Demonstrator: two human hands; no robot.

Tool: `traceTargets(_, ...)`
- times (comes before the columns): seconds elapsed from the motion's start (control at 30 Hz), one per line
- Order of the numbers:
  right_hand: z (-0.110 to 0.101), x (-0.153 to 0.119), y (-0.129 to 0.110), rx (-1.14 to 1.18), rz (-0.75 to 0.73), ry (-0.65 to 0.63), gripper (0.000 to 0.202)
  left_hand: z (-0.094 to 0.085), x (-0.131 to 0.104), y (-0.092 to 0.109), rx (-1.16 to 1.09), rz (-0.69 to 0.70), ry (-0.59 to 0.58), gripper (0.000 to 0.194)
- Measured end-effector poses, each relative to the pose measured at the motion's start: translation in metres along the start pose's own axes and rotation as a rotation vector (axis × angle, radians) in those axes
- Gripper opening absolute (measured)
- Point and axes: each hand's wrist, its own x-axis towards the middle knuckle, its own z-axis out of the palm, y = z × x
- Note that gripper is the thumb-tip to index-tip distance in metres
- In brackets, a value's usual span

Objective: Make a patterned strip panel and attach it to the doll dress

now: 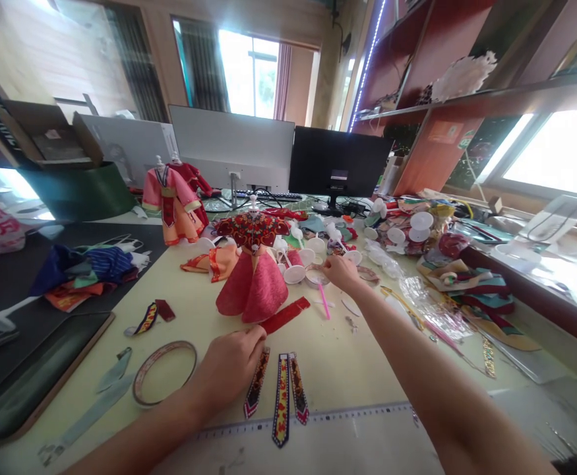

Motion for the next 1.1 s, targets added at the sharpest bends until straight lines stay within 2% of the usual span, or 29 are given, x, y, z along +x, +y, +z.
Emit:
traceTargets(0.17, -0.002, -0.004, 0.002, 0.009, -0.063, 0.029, 0.026, -0.002, 0.001, 0.002, -0.023, 0.027, 0.021, 0.023)
traceTargets(0.27, -0.006, -0.021, -0.004, 0.039, -0.138, 0.078, 0.024, -0.003, 0.0, 0.003, -0.04, 0.04, 0.046, 0.025)
traceTargets(0.37, -0.007, -0.058, -0.018, 0.096, -0.312, 0.078, 0.02, -0.003, -0.001, 0.004, -0.053, 0.04, 0.048, 0.026)
traceTargets(0.47, -0.004, -0.105, -0.034, 0.159, -0.555, -0.037, 0.018, -0.001, 0.0, 0.004, -0.068, 0.049, 0.035, 0.027)
traceTargets(0.53, 0.0, -0.13, -0.041, 0.188, -0.638, -0.065, 0.011, 0.002, 0.001, 0.004, -0.075, 0.076, 0.031, 0.026)
traceTargets(0.63, 0.007, -0.15, -0.044, 0.213, -0.648, -0.043, 0.011, 0.009, 0.0, 0.006, -0.087, 0.17, 0.064, 0.02)
traceTargets(0.77, 0.021, -0.153, -0.04, 0.262, -0.595, 0.018, 0.011, 0.021, -0.001, 0.008, -0.084, 0.277, 0.104, 0.01)
traceTargets(0.93, 0.035, -0.151, -0.036, 0.335, -0.569, 0.066, 0.014, 0.029, -0.002, 0.01, -0.004, 0.281, 0.057, 0.016)
traceTargets(1.1, 0.039, -0.151, -0.033, 0.395, -0.56, 0.097, 0.013, 0.03, -0.002, 0.012, 0.032, 0.275, 0.028, 0.021)
